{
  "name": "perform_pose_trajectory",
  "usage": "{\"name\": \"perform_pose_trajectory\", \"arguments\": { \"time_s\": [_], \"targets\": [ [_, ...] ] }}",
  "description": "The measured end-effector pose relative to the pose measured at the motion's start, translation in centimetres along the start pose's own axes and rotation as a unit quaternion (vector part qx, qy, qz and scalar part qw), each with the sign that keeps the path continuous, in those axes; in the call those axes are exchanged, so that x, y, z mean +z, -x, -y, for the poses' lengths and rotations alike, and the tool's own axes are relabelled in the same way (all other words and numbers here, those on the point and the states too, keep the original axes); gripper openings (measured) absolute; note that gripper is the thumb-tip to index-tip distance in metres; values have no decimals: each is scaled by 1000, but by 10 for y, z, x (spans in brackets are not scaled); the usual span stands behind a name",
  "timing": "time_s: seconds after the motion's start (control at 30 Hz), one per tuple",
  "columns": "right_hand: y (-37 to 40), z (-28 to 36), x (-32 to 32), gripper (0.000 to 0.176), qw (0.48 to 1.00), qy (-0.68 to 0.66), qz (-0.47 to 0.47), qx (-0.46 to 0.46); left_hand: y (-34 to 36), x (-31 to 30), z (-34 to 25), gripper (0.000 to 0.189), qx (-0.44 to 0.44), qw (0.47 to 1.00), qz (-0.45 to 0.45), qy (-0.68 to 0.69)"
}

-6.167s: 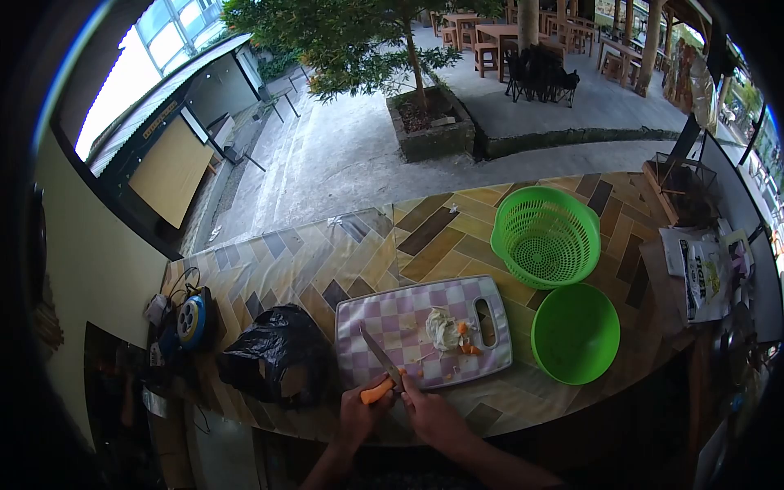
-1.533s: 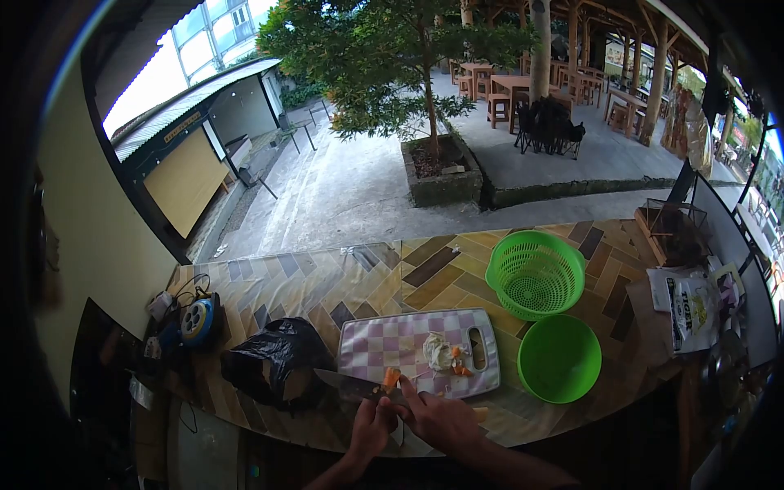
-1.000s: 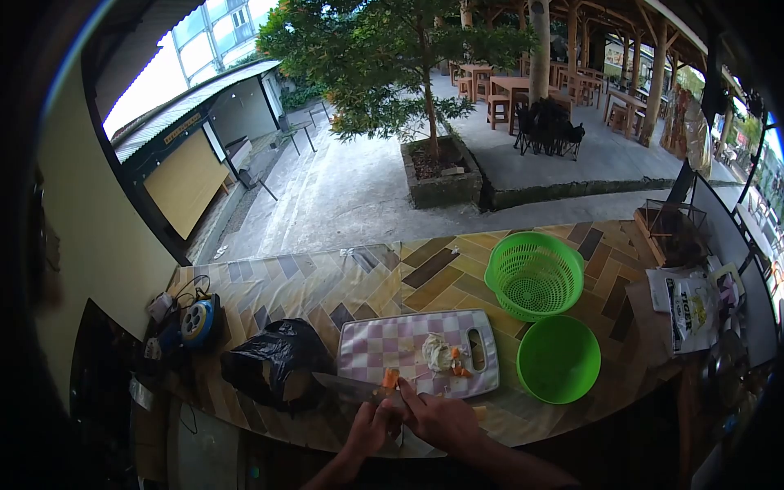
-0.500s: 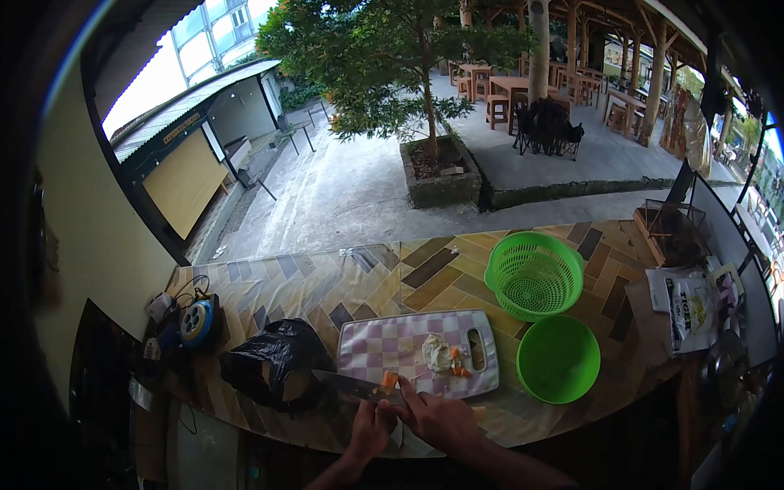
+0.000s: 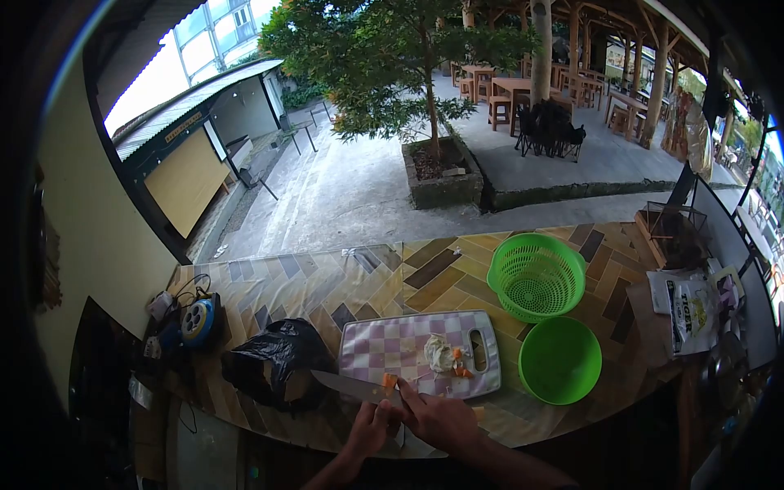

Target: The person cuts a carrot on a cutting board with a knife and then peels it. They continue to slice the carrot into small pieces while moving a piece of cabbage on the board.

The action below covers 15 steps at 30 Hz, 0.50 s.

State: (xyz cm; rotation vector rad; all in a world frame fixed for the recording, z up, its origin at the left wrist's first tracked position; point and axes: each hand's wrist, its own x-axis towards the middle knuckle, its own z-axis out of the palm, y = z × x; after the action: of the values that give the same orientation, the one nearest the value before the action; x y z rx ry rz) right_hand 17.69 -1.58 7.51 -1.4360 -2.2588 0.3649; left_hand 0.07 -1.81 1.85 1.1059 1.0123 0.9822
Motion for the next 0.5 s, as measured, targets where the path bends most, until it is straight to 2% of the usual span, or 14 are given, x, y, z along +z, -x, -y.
{"name": "perform_pose_trajectory", "arguments": {
  "time_s": [0.13, 0.33, 0.5],
  "targets": [
    [3, -3, 7, 55, 1000, 2, 21, -7, 1, 5, -14, 34, -5, 1000, -10, 29],
    [1, 1, 5, 54, 1000, 12, -15, -1, -1, -10, 5, 36, -13, 998, 34, -42],
    [0, 4, 3, 54, 999, 18, -28, 1, -1, 0, 1, 41, 50, 997, -37, -46]
  ]
}}
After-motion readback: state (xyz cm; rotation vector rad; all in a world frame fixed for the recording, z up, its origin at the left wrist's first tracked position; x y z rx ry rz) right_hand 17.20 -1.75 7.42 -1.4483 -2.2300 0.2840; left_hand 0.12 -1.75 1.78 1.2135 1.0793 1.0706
